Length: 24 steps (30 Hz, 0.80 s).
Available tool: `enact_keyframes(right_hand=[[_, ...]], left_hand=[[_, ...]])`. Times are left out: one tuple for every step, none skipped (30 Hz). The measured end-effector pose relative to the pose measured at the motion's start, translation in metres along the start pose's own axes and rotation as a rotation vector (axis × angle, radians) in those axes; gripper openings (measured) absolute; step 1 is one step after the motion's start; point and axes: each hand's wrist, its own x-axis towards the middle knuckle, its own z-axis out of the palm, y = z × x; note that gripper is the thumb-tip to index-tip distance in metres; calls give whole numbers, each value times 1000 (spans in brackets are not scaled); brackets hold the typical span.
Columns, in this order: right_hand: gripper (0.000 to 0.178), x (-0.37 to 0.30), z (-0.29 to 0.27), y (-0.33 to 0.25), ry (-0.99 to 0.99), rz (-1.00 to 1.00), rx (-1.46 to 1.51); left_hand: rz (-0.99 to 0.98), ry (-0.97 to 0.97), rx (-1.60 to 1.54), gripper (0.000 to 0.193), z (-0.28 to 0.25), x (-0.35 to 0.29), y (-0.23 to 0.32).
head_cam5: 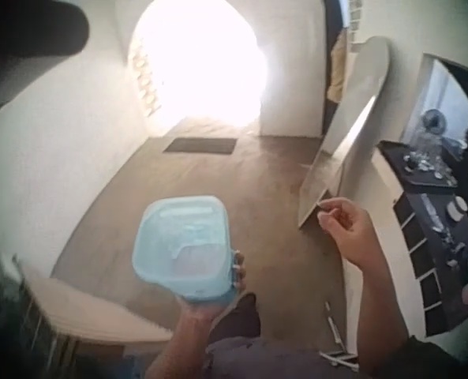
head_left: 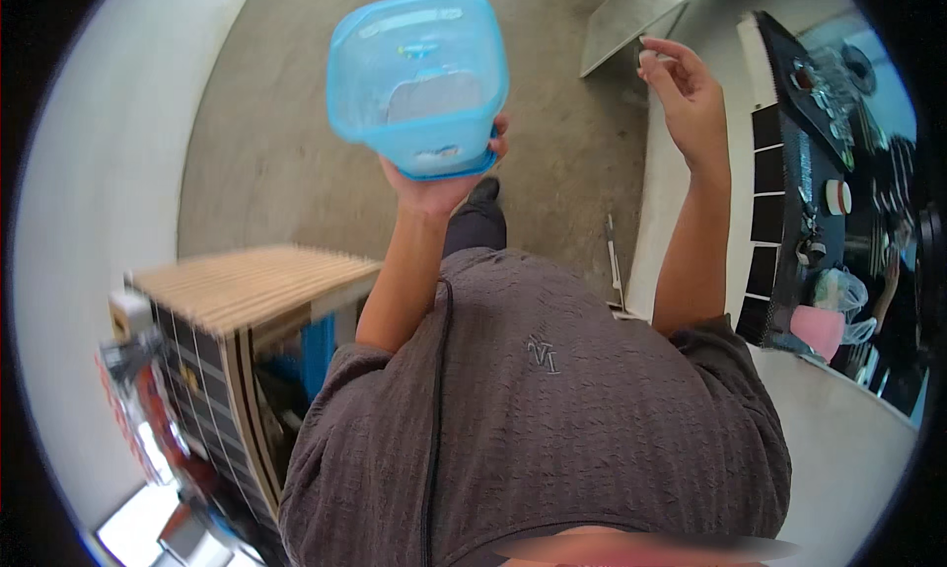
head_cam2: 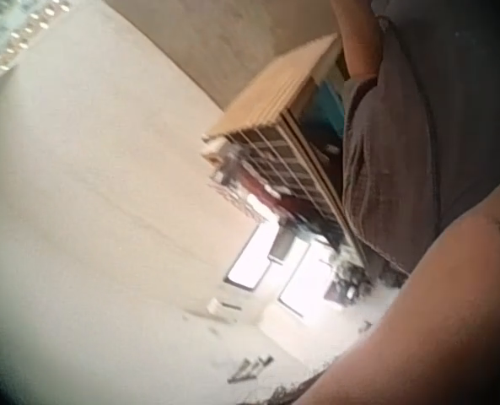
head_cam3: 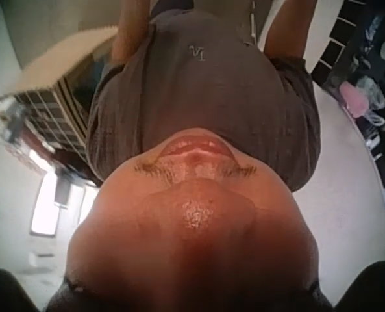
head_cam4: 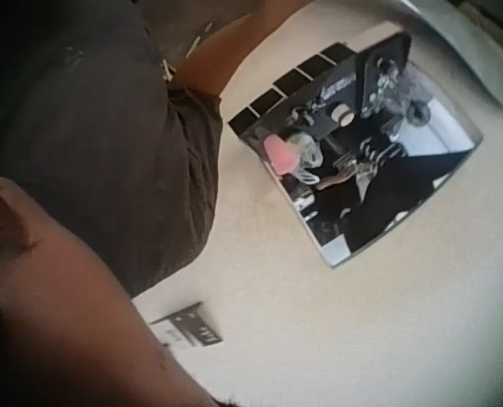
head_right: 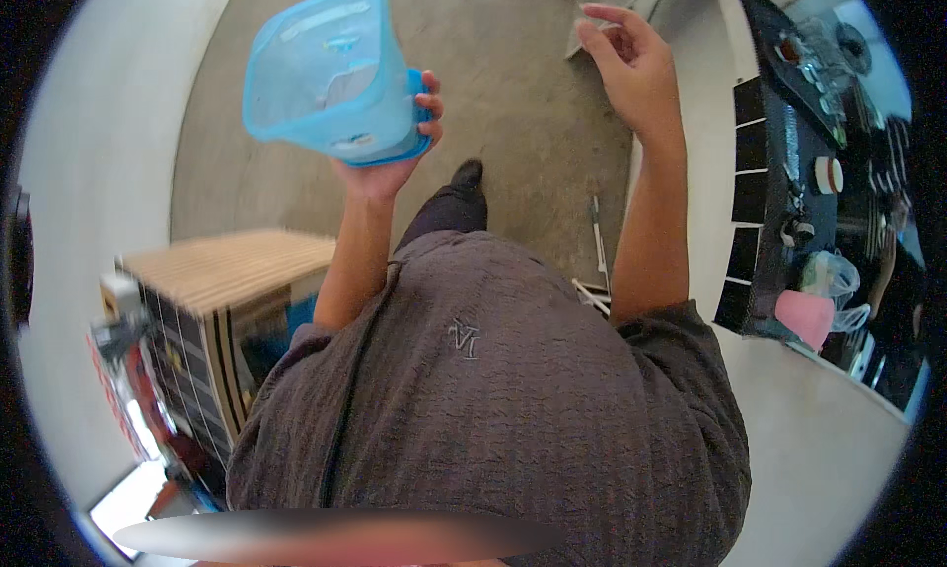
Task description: Preparing a flavored drink by adding powder, syrup, and water into a glass and stirring.
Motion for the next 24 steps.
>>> enact_keyframes(right_hand=[[28, -13, 14, -13, -62, 9, 130], [28, -31, 24, -23, -100, 11, 144], [33, -46, 33, -33, -214, -41, 229], [38, -62, 40, -45, -325, -93, 312], [38, -80, 47, -57, -346, -102, 322], [55, -101, 52, -69, -421, -151, 441], [73, -120, 57, -81, -492, -200, 559], [73, -137, 61, -93, -507, -207, 562], [88, -154, 64, -105, -542, -308, 505], [104, -171, 67, -116, -574, -409, 447], [104, -188, 72, -125, -584, -416, 447], [109, -206, 78, -134, -566, -424, 424], [114, -224, 84, -142, -546, -431, 402], [114, -241, 89, -150, -548, -435, 401], [115, -257, 94, -159, -520, -437, 341], [116, -272, 100, -166, -491, -437, 281], [116, -287, 107, -171, -489, -439, 280], [115, -304, 115, -176, -501, -463, 288], [115, -320, 123, -180, -514, -487, 296], [115, -337, 133, -185, -512, -485, 295], [114, -354, 143, -190, -519, -457, 322], [113, -371, 153, -194, -525, -428, 348], [113, -389, 162, -199, -527, -426, 350], [113, -405, 169, -205, -529, -400, 368]], left_hand=[[53, 37, 15, 76, 5, -22, -12], [101, 73, 29, 77, 9, -43, -25], [133, 78, 37, 77, 14, -62, -35], [145, 101, 80, 79, 18, -80, -45], [153, 122, 122, 80, 22, -98, -55], [175, 122, 126, 80, 24, -115, -65], [205, 141, 75, 75, 26, -131, -74], [231, 157, 22, 71, 29, -147, -82], [232, 230, -21, 70, 43, -160, -90], [245, 224, -21, 70, 45, -174, -95], [249, 164, 56, 71, 47, -188, -100], [247, 105, 133, 72, 49, -202, -103], [252, 101, 133, 72, 53, -216, -107], [264, 147, 94, 73, 58, -231, -111], [272, 193, 55, 74, 62, -247, -113], [270, 190, 56, 74, 64, -265, -114], [259, 152, 87, 75, 65, -285, -114], [247, 115, 116, 76, 66, -305, -115], [244, 115, 116, 76, 67, -325, -114], [245, 97, 115, 75, 67, -345, -112], [250, 80, 115, 75, 69, -365, -111], [251, 84, 115, 75, 71, -385, -110], [273, 152, 126, 74, 75, -405, -110], [295, 216, 137, 74, 80, -422, -111]])
